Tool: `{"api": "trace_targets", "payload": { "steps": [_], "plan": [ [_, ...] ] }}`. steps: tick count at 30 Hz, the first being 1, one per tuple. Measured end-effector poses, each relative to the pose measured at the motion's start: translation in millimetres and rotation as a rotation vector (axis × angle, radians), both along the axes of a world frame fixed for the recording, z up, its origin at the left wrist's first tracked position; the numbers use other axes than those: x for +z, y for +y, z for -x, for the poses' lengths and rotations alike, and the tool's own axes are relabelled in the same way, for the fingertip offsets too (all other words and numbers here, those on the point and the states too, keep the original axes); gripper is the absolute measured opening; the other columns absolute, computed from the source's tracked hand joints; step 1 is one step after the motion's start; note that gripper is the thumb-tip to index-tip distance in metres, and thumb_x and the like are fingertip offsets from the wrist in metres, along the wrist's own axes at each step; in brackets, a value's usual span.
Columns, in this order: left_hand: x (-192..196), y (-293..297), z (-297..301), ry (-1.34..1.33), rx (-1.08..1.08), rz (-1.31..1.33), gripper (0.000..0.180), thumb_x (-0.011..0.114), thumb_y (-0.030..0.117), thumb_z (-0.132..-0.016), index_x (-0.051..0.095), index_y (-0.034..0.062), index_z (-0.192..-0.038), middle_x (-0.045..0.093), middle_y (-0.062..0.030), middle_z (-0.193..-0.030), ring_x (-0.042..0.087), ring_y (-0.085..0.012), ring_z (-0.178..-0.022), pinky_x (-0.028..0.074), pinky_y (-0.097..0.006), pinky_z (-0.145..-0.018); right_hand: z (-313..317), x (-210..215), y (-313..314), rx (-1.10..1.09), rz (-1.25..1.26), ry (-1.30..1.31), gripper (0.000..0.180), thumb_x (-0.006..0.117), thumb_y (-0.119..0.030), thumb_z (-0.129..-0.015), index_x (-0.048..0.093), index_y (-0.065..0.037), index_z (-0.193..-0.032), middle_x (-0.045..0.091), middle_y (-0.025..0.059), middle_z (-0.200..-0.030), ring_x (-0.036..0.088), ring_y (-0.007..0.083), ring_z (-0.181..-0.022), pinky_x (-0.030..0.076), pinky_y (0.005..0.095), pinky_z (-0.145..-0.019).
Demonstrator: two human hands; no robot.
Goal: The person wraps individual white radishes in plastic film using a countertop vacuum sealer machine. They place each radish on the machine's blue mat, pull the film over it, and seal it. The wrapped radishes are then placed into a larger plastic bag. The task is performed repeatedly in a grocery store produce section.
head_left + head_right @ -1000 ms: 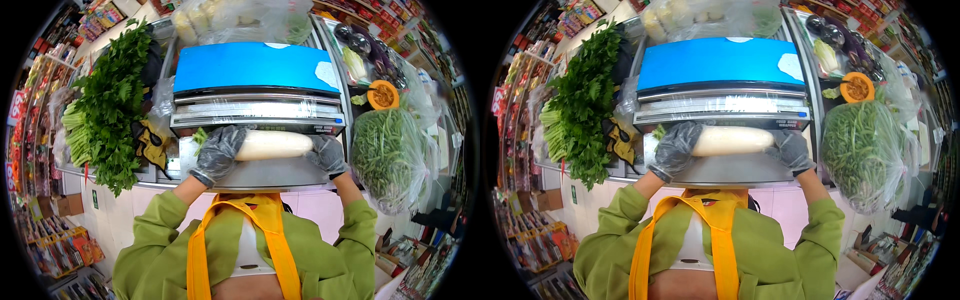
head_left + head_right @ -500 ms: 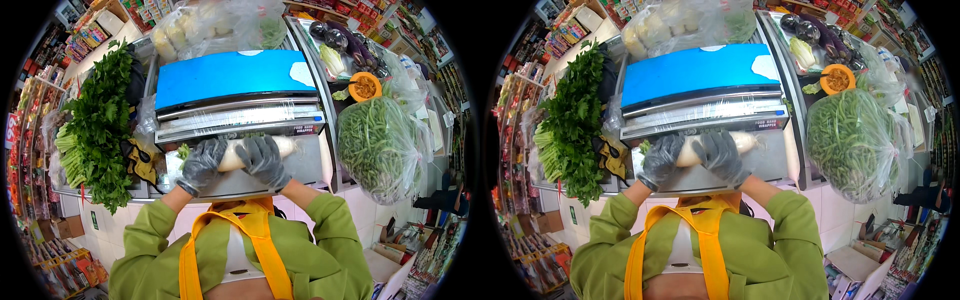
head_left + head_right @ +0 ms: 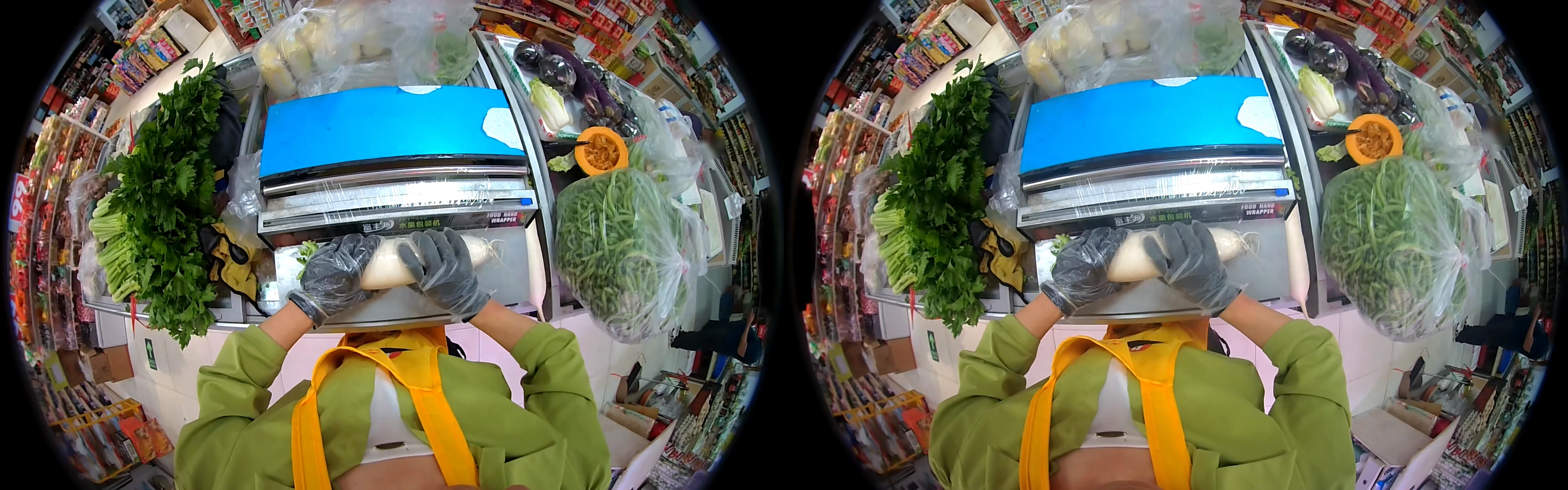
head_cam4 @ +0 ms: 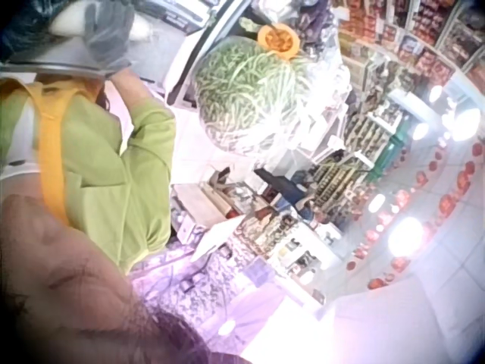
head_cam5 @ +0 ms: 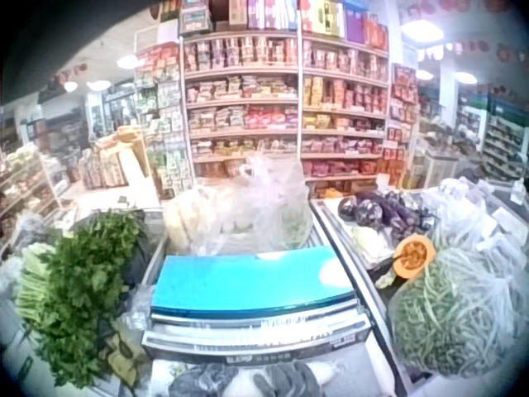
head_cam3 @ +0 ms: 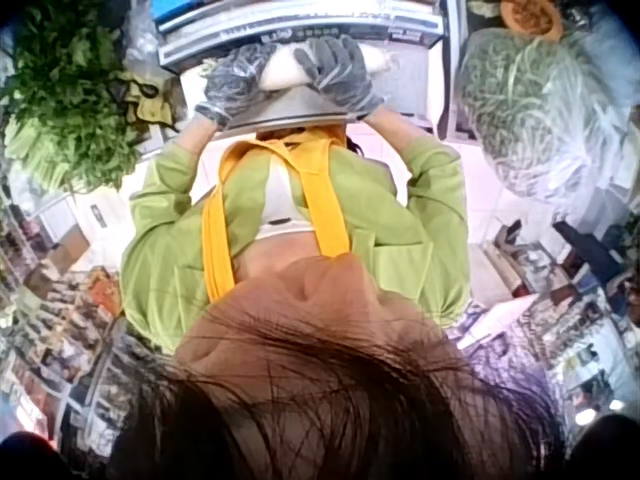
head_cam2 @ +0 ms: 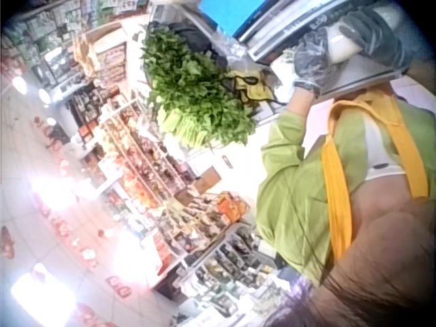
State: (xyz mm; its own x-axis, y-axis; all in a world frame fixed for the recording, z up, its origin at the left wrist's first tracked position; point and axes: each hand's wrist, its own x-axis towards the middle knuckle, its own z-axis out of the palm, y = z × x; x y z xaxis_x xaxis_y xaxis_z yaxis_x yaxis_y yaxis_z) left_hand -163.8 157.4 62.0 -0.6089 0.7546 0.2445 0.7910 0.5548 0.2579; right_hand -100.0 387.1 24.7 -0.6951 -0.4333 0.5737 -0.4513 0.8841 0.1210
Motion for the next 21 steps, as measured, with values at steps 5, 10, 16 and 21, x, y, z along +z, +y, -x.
{"api": "trace_targets", "payload": {
  "steps": [5, 10, 16, 21],
  "plan": [
    [25, 19, 3, -0.093, 0.068, 0.319, 0.076, 0.072, 0.050, -0.074, 0.052, 0.0036, -0.130, 0.060, -0.0187, -0.110, 0.061, -0.0324, -0.097, 0.049, -0.043, -0.087, 22, 21, 12, 0.102, 0.056, -0.312, 0.082, 0.080, -0.040, -0.060, 0.051, 0.001, -0.124, 0.060, 0.0142, -0.105, 0.061, 0.0303, -0.094, 0.049, 0.0423, -0.085],
    [-3, 22, 3, 0.039, 0.007, 0.095, 0.060, 0.071, 0.027, -0.074, 0.055, 0.0030, -0.126, 0.059, -0.0173, -0.114, 0.059, -0.0327, -0.102, 0.049, -0.044, -0.088, 32, 46, 17, 0.147, 0.068, -0.593, 0.080, 0.081, -0.047, -0.063, 0.054, -0.003, -0.123, 0.062, 0.0149, -0.108, 0.063, 0.0292, -0.094, 0.051, 0.0402, -0.084],
    [-12, 13, -5, 0.124, -0.049, 0.033, 0.060, 0.075, 0.029, -0.069, 0.057, 0.0057, -0.122, 0.061, -0.0165, -0.108, 0.060, -0.0325, -0.097, 0.050, -0.043, -0.083, 9, 36, 71, 0.070, 0.144, -0.711, 0.072, 0.081, -0.047, -0.066, 0.056, -0.006, -0.120, 0.065, 0.0145, -0.102, 0.066, 0.0308, -0.087, 0.054, 0.0416, -0.074],
    [-4, 19, 1, 0.106, -0.018, 0.078, 0.063, 0.076, 0.041, -0.070, 0.058, 0.0072, -0.120, 0.062, -0.0137, -0.101, 0.062, -0.0296, -0.089, 0.052, -0.042, -0.075, 15, 36, 44, 0.066, -0.033, -0.561, 0.073, 0.076, -0.053, -0.069, 0.054, -0.007, -0.120, 0.064, 0.0157, -0.089, 0.066, 0.0296, -0.080, 0.053, 0.0406, -0.064]
  ]
}}
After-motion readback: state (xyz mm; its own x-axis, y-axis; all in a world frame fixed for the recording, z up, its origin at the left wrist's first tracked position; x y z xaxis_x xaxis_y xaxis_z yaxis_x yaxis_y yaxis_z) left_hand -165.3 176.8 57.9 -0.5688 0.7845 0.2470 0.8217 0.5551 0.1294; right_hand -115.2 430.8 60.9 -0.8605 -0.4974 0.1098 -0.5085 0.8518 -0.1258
